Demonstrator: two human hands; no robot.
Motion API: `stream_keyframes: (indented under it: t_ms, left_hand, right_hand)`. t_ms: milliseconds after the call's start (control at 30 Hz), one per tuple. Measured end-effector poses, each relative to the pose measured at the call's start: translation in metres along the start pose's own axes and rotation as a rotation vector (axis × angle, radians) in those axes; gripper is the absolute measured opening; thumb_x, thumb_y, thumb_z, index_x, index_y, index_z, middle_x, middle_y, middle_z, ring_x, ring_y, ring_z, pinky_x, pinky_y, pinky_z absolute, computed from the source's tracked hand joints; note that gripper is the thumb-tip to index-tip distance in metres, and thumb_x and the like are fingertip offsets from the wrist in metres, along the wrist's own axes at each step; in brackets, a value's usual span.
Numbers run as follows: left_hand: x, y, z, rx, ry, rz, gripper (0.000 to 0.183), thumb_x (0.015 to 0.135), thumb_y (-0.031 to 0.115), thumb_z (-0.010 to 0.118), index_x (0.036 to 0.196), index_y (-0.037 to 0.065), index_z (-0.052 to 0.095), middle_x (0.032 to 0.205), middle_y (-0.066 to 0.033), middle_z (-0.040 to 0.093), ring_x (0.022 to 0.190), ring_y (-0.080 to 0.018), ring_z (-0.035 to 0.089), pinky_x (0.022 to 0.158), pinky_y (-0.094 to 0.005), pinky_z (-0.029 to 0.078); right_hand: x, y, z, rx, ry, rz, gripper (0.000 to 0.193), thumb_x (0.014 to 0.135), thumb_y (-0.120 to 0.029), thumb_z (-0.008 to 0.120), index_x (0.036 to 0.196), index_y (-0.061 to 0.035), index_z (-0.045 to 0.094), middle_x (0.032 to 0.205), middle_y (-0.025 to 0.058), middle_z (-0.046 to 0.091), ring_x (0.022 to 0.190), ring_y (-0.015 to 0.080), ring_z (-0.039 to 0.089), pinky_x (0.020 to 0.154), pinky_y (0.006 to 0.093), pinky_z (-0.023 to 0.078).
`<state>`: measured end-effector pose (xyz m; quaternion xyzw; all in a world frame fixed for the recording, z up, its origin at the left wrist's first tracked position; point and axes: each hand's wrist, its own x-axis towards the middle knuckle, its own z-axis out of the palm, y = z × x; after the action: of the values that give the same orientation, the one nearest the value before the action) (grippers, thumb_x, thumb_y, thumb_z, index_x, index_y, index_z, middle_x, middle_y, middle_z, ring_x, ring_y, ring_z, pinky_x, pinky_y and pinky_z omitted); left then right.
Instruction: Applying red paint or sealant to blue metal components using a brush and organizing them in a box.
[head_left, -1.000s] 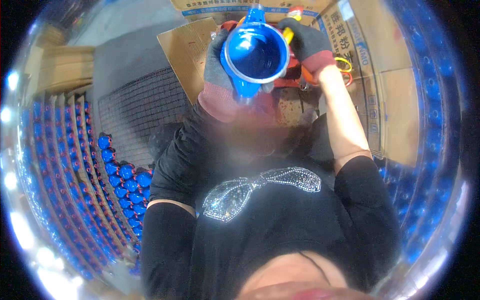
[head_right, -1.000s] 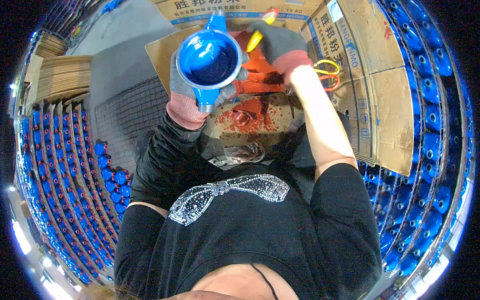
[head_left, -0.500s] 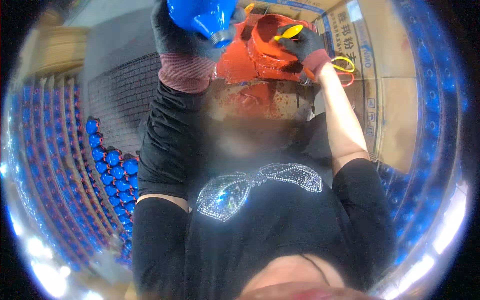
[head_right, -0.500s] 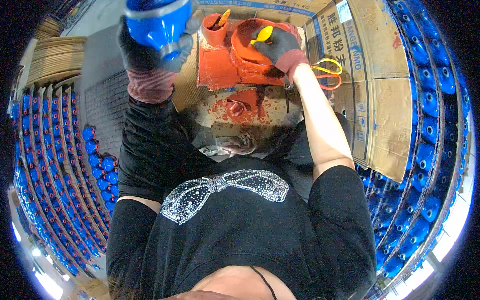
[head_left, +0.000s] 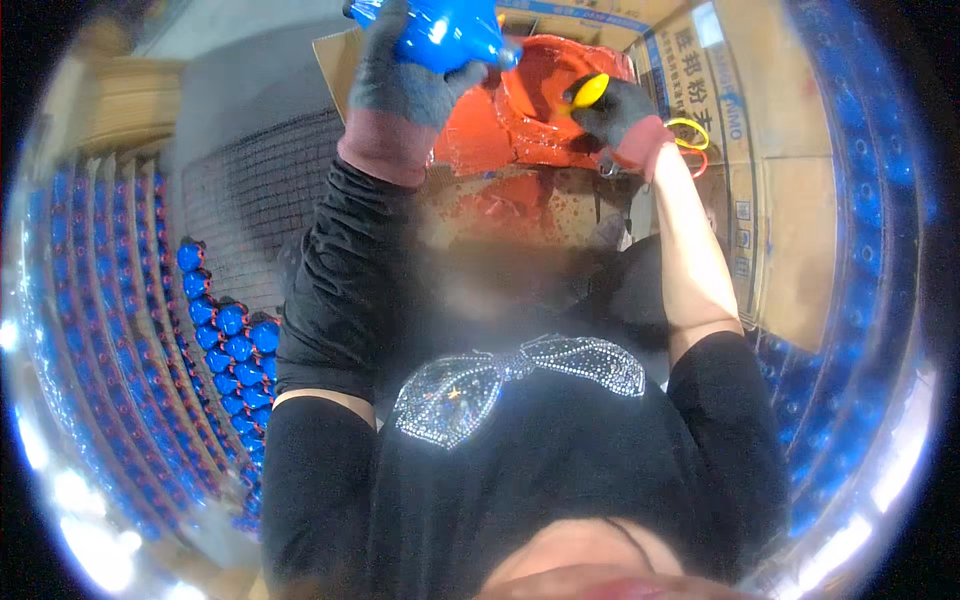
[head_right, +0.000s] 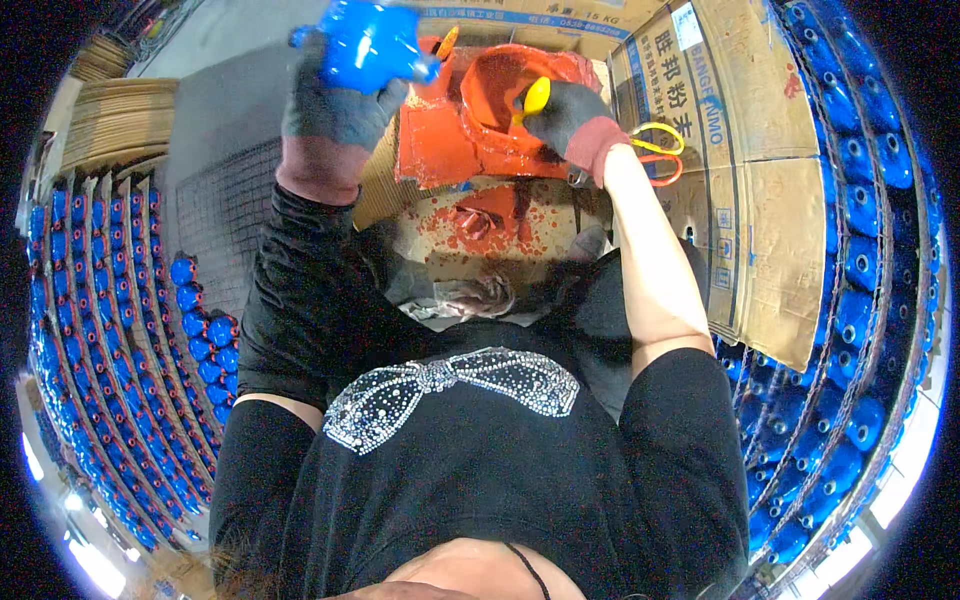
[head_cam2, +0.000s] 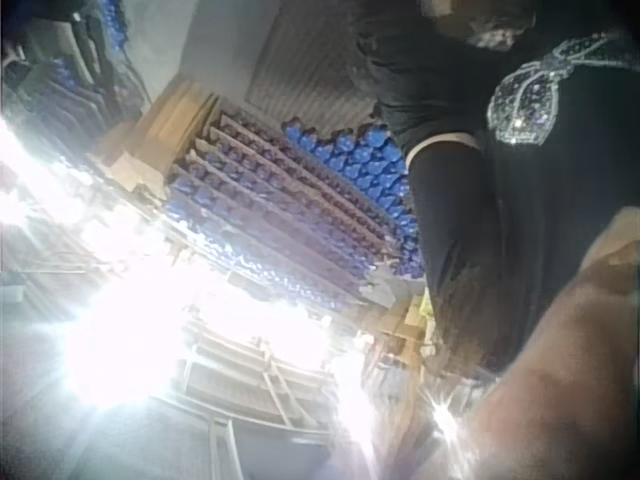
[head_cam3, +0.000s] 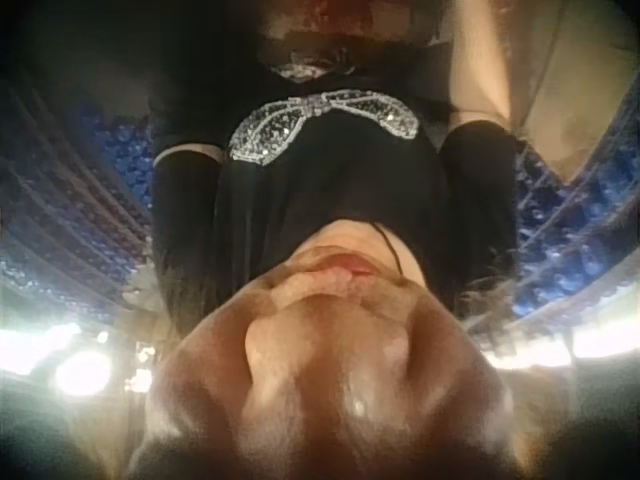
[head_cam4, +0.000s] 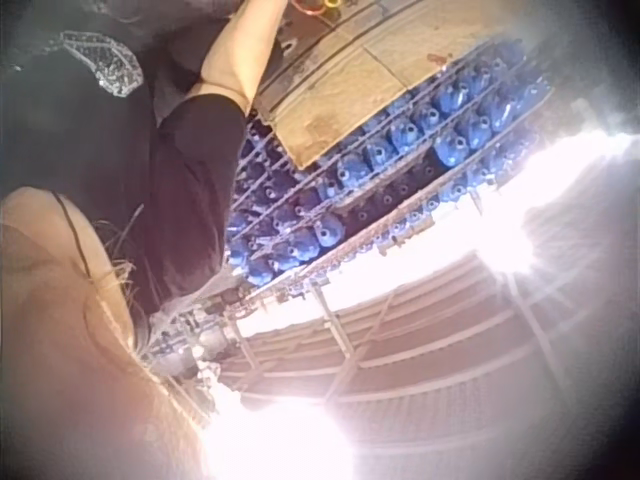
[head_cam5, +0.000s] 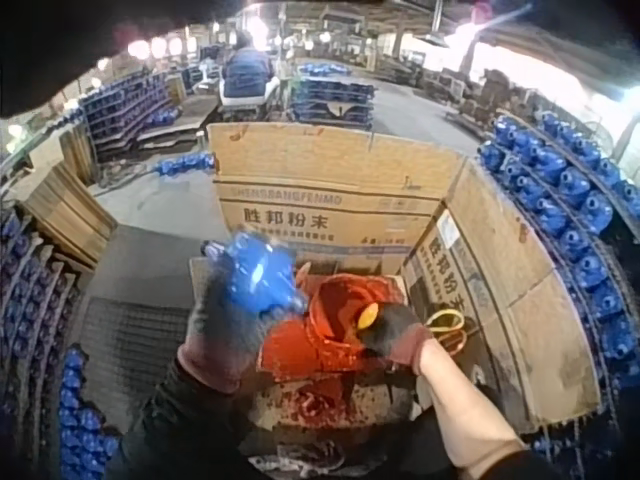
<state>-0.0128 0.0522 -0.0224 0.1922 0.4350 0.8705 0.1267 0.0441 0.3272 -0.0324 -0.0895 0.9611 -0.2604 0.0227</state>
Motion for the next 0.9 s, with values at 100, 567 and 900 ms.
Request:
stream_keyframes:
  t_ms: [100,567,900]
  left_hand:
    - [0.000,0.014,0.036,-0.361,0.157,-0.228,0.055,0.088,0.022,0.064,0.134,0.005,0.037,0.134,-0.0152,0.046,0.125,-0.0301,0.046,0.092,-0.0432,0.051]
    - [-0.003,-0.014,0.058,1.450,-0.328,0.704,0.081,0.053,0.016,0.080,0.128,0.011,0.048,0.129,-0.0206,0.044,0.115,-0.0418,0.047,0.095,-0.0505,0.044]
    - [0.003,-0.013,0.061,1.382,-0.120,0.660,0.080,0.056,0.016,0.085,0.126,0.008,0.047,0.127,-0.0181,0.049,0.117,-0.0381,0.049,0.099,-0.0461,0.042]
  right_hand:
    - [-0.007,-0.008,-0.016,0.185,0.064,0.034,0.021,0.081,-0.021,0.069,0.099,-0.0096,0.068,0.088,0.0089,0.069,0.080,0.0235,0.066,0.072,0.0335,0.051]
    - [-0.034,-0.079,-0.092,0.618,0.708,-0.156,0.028,0.080,0.003,0.070,0.106,0.0026,0.060,0.098,0.0097,0.065,0.087,0.0167,0.063,0.078,0.0272,0.050]
    - [-0.044,-0.095,-0.090,0.592,0.717,-0.077,0.026,0.081,0.000,0.071,0.105,0.0026,0.062,0.095,0.0095,0.066,0.082,0.0154,0.063,0.073,0.0258,0.051]
